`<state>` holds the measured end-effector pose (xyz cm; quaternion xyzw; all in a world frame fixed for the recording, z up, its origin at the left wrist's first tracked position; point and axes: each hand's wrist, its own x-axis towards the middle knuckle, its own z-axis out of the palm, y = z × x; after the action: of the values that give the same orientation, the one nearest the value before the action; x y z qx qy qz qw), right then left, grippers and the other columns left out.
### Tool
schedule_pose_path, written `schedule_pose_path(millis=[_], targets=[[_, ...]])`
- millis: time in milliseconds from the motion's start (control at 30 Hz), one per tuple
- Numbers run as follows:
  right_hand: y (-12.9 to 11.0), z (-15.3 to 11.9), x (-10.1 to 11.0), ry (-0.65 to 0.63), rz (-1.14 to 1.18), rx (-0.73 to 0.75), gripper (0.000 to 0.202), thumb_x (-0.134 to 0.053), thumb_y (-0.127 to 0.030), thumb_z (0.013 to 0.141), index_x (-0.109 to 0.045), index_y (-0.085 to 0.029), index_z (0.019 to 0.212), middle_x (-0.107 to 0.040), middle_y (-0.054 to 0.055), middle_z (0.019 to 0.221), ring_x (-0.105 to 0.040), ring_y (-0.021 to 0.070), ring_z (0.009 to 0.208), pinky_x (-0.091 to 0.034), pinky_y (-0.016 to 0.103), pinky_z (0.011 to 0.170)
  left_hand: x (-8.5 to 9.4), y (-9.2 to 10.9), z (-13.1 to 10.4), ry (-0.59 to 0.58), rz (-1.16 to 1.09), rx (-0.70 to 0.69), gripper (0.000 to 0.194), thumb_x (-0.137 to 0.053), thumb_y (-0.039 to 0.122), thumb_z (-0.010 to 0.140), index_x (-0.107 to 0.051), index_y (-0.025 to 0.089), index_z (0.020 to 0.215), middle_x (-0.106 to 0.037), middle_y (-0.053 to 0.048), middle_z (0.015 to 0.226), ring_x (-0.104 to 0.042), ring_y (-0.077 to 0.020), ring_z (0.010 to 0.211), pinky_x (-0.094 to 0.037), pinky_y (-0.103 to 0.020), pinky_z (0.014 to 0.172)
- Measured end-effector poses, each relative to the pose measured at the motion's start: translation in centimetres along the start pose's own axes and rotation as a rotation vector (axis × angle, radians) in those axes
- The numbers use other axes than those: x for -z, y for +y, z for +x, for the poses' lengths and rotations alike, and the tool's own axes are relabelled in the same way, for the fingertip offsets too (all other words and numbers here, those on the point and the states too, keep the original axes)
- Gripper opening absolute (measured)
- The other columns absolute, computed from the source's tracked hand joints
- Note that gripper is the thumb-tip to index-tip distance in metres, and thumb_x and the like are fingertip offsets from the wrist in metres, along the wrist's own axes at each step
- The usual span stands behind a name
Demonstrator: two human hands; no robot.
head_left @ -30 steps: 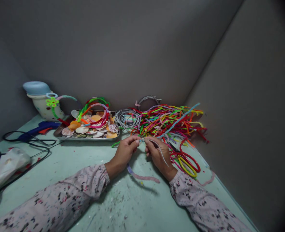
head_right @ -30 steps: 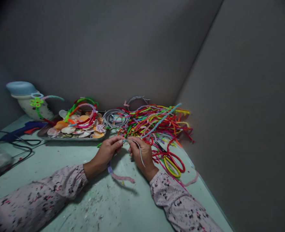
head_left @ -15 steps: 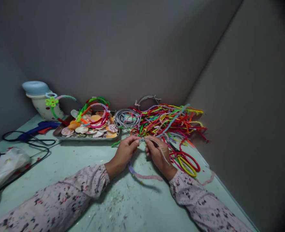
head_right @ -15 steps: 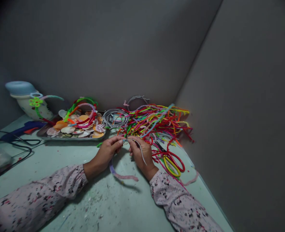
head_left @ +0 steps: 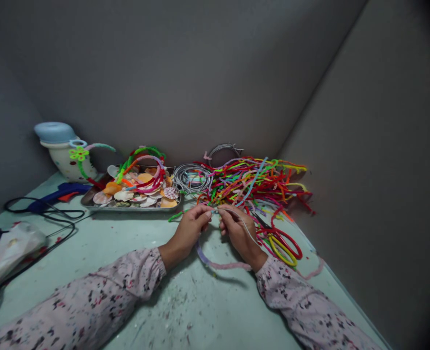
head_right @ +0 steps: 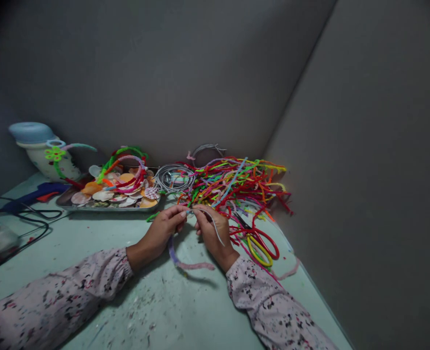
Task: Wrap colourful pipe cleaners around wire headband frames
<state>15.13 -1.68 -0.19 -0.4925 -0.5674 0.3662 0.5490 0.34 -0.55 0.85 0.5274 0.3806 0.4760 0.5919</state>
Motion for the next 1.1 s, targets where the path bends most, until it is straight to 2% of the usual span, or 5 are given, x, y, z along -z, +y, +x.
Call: schedule_pose_path(millis=[300, 533, 833, 967, 1100], targets=[[-0.10, -0.05, -0.10, -0.004, 0.001, -0.010, 0.030, -0.059, -0.046, 0.084, -0.070, -0.021, 0.097, -0.060, -0.001, 0.060, -0.054, 0.0123, 0.045, -0.047, 0.023, 0.043, -0.03, -0.05, 0.02, 0.002, -0.015, -0.008, 0.023, -0.058, 0.036, 0.082, -0.055, 0.015, 0.073, -0.045, 0.004, 0.058, -0.037, -0.0082, 0.050, -0.028, -0.022, 0.051], [-0.31, -0.11, -0.05, -0.014, 0.007, -0.014, 0.030, -0.060, -0.046, 0.084, -0.070, -0.020, 0.096, -0.059, -0.002, 0.058, -0.054, 0.0117, 0.045, -0.046, 0.023, 0.043, 0.16, -0.14, 0.20, 0.005, 0.018, -0.002, 0.024, -0.059, 0.036, 0.081, -0.055, 0.015, 0.070, -0.043, 0.005, 0.056, -0.035, -0.0083, 0.050, -0.025, -0.023, 0.050], [-0.16, -0.12, -0.08, -0.006, -0.017, 0.031, 0.026, -0.060, -0.042, 0.085, -0.070, -0.020, 0.096, -0.061, -0.001, 0.063, -0.056, 0.0123, 0.048, -0.047, 0.023, 0.045, 0.16, -0.45, 0.32, -0.005, -0.053, 0.035, 0.026, -0.061, 0.036, 0.080, -0.053, 0.015, 0.066, -0.043, 0.005, 0.056, -0.035, -0.0079, 0.050, -0.025, -0.023, 0.050], [0.34, -0.11, -0.06, 0.027, -0.028, 0.093, 0.024, -0.062, -0.040, 0.084, -0.064, -0.021, 0.099, -0.060, -0.003, 0.061, -0.055, 0.0126, 0.048, -0.045, 0.023, 0.046, 0.29, -0.43, 0.47, 0.031, -0.115, 0.055, 0.025, -0.062, 0.036, 0.079, -0.052, 0.015, 0.068, -0.041, 0.005, 0.057, -0.033, -0.0068, 0.050, -0.023, -0.022, 0.048], [0.38, -0.15, 0.03, 0.055, 0.002, 0.113, 0.023, -0.061, -0.042, 0.084, -0.058, -0.020, 0.091, -0.057, -0.004, 0.061, -0.055, 0.0126, 0.050, -0.044, 0.023, 0.047, 0.28, -0.03, 0.48, 0.067, -0.203, 0.099, 0.024, -0.066, 0.034, 0.074, -0.052, 0.015, 0.069, -0.040, 0.006, 0.057, -0.032, -0.0052, 0.047, -0.019, -0.021, 0.045]])
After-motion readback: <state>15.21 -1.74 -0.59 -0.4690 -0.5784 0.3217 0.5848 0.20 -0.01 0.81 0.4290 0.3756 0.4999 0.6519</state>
